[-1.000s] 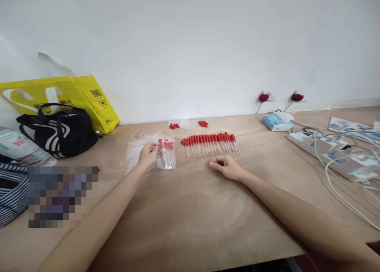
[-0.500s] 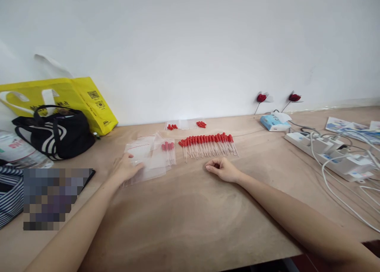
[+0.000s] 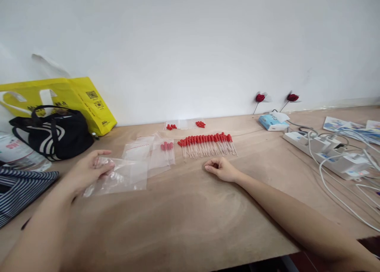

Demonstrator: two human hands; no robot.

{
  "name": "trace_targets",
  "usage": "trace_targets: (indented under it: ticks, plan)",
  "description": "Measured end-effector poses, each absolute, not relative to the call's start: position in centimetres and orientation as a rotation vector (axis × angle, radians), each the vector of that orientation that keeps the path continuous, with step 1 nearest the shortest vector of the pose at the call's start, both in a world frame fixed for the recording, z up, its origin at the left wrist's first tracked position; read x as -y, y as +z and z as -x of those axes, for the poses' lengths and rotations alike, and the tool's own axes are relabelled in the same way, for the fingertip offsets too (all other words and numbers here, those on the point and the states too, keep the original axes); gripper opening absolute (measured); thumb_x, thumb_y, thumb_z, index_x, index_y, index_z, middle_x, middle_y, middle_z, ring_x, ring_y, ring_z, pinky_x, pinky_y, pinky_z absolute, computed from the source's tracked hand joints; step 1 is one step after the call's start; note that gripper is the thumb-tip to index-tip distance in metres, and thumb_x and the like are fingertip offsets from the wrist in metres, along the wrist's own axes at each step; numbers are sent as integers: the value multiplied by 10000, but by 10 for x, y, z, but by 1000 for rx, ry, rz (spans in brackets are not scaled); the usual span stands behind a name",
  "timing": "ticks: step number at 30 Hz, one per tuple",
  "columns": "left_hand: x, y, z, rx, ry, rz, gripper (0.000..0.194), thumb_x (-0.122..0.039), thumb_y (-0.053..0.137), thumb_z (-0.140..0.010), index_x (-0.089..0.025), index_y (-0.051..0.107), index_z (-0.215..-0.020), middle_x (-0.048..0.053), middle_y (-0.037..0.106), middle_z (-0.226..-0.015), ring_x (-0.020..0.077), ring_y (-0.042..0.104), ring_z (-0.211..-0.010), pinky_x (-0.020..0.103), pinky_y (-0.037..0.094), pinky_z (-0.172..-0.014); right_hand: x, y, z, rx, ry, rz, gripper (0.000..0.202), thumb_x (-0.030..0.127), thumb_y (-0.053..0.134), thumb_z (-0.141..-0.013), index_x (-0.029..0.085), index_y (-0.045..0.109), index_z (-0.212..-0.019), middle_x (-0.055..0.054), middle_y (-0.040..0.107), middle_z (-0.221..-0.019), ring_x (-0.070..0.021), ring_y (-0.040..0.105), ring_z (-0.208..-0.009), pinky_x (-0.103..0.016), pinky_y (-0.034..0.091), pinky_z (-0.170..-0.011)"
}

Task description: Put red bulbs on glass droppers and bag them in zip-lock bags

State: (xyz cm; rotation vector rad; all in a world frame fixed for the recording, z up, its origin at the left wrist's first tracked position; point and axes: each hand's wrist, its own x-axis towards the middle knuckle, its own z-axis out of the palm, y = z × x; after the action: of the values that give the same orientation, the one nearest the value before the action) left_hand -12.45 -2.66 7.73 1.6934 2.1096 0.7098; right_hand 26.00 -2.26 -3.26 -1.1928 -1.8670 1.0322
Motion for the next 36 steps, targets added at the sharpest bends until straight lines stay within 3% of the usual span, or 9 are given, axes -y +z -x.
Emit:
trace_targets:
  ticks: [5, 10, 14, 19, 24, 28, 33, 36]
  plan:
    - [33, 76, 90, -1547, 437, -1753, 567, -464, 590, -655, -240, 396, -1138, -54, 498, -707, 102, 518, -579, 214, 437, -550, 23, -33, -259, 1878, 1000, 1209, 195, 313, 539, -736, 154, 646, -767, -31, 638, -725, -110, 525, -620, -226, 410, -579]
    - [10, 45, 13, -1201, 157, -2158, 520, -397, 643, -615, -209, 488, -1075, -37, 534, -690, 141, 545, -662, 240, 417, -624, 26, -31, -256, 1882, 976, 1244, 182, 303, 561, -722, 151, 647, -771, 0, 591, -620, -78, 460, -524, -200, 367, -505]
    - [4, 30, -35, -987, 341, -2701, 493, -408, 684, -607, -260, 554, -1059, 32, 614, -954, 230, 518, -958, 355, 326, -894, 29, -29, -255, 1885, 984, 1224, 201, 314, 583, -711, 146, 640, -805, 18, 546, -584, -65, 426, -494, -188, 348, -474]
    - [2, 16, -32, -1398, 743, -2784, 351, -377, 477, -800, -201, 557, -1093, 81, 566, -1116, 237, 463, -1074, 375, 284, -960, 32, -25, -253, 1921, 886, 1222, 265, 316, 609, -699, 155, 626, -908, 5, 568, -683, -56, 421, -508, -180, 350, -477]
    - [-22, 8, 5, -1790, 300, -2588, 434, -358, 339, -853, -160, 464, -1218, 97, 388, -1338, 256, 298, -1252, 464, 173, -1026, 33, -24, -252, 1972, 804, 1245, 253, 310, 613, -692, 157, 635, -892, -11, 587, -732, -68, 449, -547, -191, 358, -505]
    - [-33, 6, 21, -1838, 234, -2524, 466, -369, 293, -861, -163, 406, -1263, 93, 325, -1375, 244, 260, -1274, 506, 128, -1028, 34, -23, -252, 1991, 797, 1232, 219, 301, 587, -712, 159, 638, -871, -17, 597, -744, -77, 472, -568, -198, 365, -518]
    - [-33, 0, 25, -1665, 295, -2560, 470, -359, 315, -841, -121, 461, -1219, 95, 380, -1344, 208, 309, -1253, 373, 225, -1041, 34, -24, -252, 1994, 747, 1255, 213, 304, 574, -724, 171, 633, -878, -18, 593, -749, -85, 484, -590, -203, 369, -531]
    - [-34, -4, 26, -1598, 354, -2579, 482, -340, 293, -846, -118, 408, -1257, 84, 381, -1345, 182, 304, -1257, 330, 227, -1047, 34, -22, -248, 1980, 702, 1345, 271, 377, 582, -715, 185, 625, -901, -17, 594, -755, -97, 499, -616, -215, 368, -547]
